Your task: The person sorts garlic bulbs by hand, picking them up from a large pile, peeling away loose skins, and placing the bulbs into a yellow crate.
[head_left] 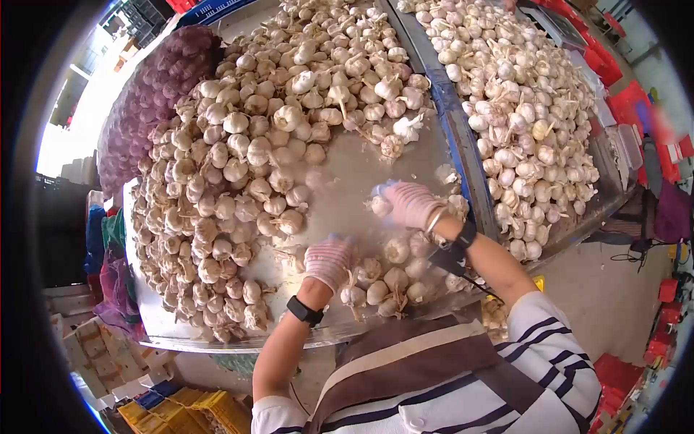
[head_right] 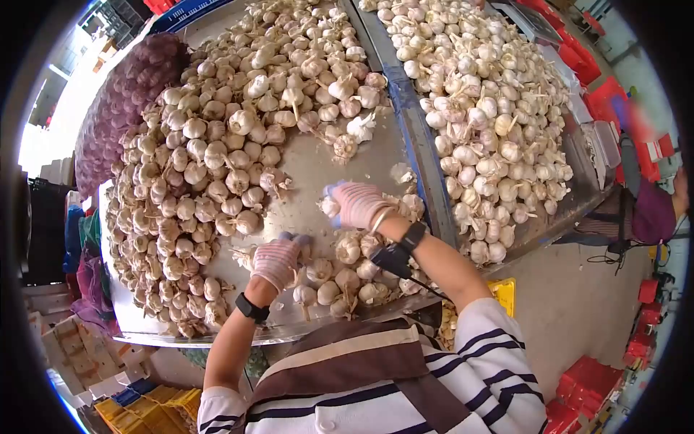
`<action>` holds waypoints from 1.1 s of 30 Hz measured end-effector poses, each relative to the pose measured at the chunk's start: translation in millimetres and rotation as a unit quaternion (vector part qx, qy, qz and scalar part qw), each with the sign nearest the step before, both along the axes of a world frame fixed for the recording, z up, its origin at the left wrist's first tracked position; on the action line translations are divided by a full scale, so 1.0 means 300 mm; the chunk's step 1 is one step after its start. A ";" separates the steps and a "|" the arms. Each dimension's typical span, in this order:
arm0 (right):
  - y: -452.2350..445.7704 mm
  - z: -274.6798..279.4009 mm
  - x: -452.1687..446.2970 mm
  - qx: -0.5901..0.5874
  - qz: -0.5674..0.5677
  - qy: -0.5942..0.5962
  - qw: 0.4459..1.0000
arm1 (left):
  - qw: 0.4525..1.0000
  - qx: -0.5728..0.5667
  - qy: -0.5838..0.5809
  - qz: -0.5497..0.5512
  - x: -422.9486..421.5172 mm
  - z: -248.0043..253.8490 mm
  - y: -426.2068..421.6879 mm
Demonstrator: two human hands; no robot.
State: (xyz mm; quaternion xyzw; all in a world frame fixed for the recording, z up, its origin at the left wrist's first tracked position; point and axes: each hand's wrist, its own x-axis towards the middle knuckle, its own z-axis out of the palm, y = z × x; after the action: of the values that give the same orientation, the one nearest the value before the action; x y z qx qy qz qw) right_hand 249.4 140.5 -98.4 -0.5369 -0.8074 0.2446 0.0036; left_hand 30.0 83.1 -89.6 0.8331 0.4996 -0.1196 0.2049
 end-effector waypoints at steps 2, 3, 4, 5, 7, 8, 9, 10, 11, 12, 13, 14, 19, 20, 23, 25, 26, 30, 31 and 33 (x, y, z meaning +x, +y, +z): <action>-0.020 -0.070 0.019 -0.160 -0.086 0.267 0.946 | 0.998 -0.004 -0.070 0.001 -0.059 -0.030 0.015; -0.045 -0.089 0.030 -0.307 -0.168 0.505 0.789 | 0.990 -0.012 -0.140 -0.002 -0.074 -0.035 0.018; -0.082 -0.069 0.048 -0.359 -0.169 0.612 0.684 | 0.990 -0.014 -0.140 -0.006 -0.060 0.014 0.017; -0.115 -0.046 0.066 -0.357 -0.173 0.613 0.683 | 0.979 -0.055 -0.180 0.072 -0.043 0.074 0.013; -0.178 0.088 0.086 -0.464 -0.221 0.662 0.545 | 0.961 -0.098 -0.218 0.142 -0.028 0.099 0.013; -0.207 0.163 0.099 -0.437 -0.240 0.647 0.577 | 0.910 -0.174 -0.333 0.178 -0.035 0.078 0.012; -0.227 0.188 0.133 -0.434 -0.244 0.648 0.576 | 0.837 -0.246 -0.440 0.211 -0.036 0.066 0.008; -0.253 0.202 0.182 -0.367 -0.235 0.574 0.694 | 0.789 -0.303 -0.487 0.220 -0.035 0.080 0.003; -0.279 0.223 0.239 -0.291 -0.219 0.485 0.795 | 0.790 -0.304 -0.485 0.219 -0.036 0.078 -0.007; -0.319 0.264 0.324 -0.333 -0.226 0.453 0.796 | 0.699 -0.365 -0.562 0.251 -0.035 0.073 -0.021; -0.366 0.325 0.415 -0.374 -0.233 0.418 0.794 | 0.592 -0.421 -0.628 0.280 -0.030 0.069 -0.037; -0.404 0.453 0.484 -0.296 -0.052 0.302 0.905 | 0.562 -0.440 -0.626 0.313 -0.016 0.123 -0.057; -0.528 0.629 0.540 -0.164 0.043 0.146 0.975 | 0.578 -0.497 -0.610 0.217 0.032 0.157 -0.061; -0.522 0.585 0.499 -0.299 -0.093 0.283 0.907 | 0.640 -0.427 -0.603 0.213 0.055 0.163 -0.060; -0.470 0.367 0.327 -0.431 -0.218 0.602 0.636 | 0.691 -0.310 -0.625 0.191 0.131 0.255 -0.095; -0.443 0.252 0.167 -0.523 -0.194 0.703 0.441 | 0.804 -0.122 -0.570 0.117 0.158 0.284 -0.112; -0.435 0.047 0.128 -0.406 -0.060 0.648 0.641 | 0.809 -0.138 -0.559 0.115 0.156 0.296 -0.120; -0.395 0.102 -0.043 -0.357 -0.075 0.745 0.558 | 0.634 -0.257 -0.667 0.296 0.161 0.293 -0.135; -0.372 0.078 -0.038 -0.631 -0.118 0.731 0.231 | 0.633 -0.253 -0.667 0.301 0.149 0.286 -0.127; -0.369 0.076 -0.048 -0.602 -0.177 0.717 0.304 | 0.828 -0.034 -0.526 0.190 0.136 0.265 -0.116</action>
State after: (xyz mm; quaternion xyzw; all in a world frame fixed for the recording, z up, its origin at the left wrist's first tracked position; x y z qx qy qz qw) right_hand 235.0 29.9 -75.5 -0.1324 -0.0005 0.9446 0.3003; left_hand 70.9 48.3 -10.0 0.6509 0.4607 0.3606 0.4837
